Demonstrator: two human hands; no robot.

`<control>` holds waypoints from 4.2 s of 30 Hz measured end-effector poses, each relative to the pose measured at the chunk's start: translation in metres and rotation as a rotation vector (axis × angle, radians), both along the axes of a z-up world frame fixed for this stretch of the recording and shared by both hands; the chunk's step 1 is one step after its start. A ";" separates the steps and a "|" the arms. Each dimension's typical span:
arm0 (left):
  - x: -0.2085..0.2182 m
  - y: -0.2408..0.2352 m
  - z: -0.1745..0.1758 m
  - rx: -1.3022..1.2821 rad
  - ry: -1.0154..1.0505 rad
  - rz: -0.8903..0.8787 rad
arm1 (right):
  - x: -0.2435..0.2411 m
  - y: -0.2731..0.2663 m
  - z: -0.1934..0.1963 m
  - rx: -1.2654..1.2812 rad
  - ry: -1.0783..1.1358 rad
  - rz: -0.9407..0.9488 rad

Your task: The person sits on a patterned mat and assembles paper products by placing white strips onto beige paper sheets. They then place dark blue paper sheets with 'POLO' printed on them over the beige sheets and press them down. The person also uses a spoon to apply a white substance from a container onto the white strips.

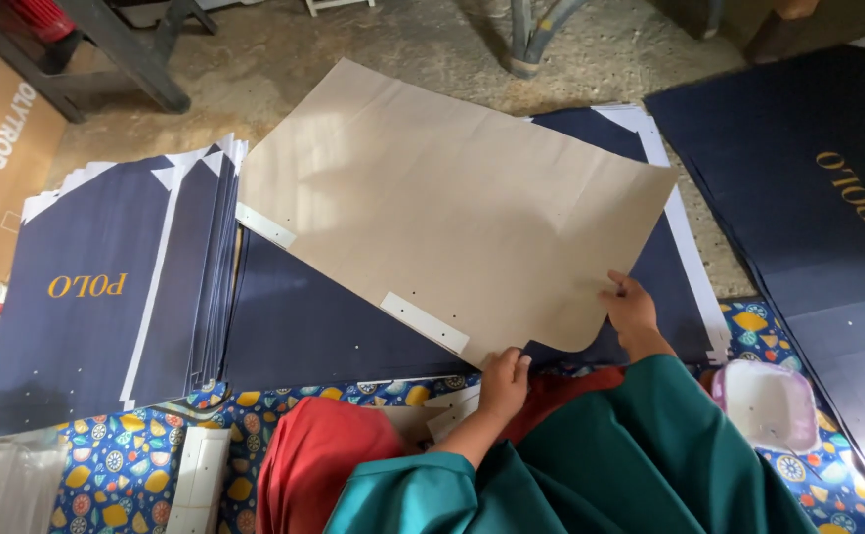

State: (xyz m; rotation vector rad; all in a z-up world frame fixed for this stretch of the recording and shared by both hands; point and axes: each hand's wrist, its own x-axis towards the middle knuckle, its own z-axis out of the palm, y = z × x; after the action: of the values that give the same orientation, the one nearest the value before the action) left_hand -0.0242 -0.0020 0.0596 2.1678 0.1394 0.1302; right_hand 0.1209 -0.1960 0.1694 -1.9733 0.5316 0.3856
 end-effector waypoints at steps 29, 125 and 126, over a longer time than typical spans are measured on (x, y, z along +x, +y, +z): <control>-0.035 0.214 0.068 0.139 -0.265 0.810 | -0.080 0.020 0.010 -0.714 -0.889 1.048; -0.010 0.194 0.075 0.498 0.694 0.214 | -0.009 0.060 -0.129 -0.821 -0.429 1.410; -0.009 0.194 0.082 0.485 0.732 0.187 | -0.009 0.060 -0.128 -0.825 -0.374 1.408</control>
State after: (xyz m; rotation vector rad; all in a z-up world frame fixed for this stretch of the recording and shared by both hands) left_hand -0.0335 0.1919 0.1417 2.5833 0.7964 -0.5894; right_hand 0.1116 -0.1362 0.0414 -2.8628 -1.2407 0.6604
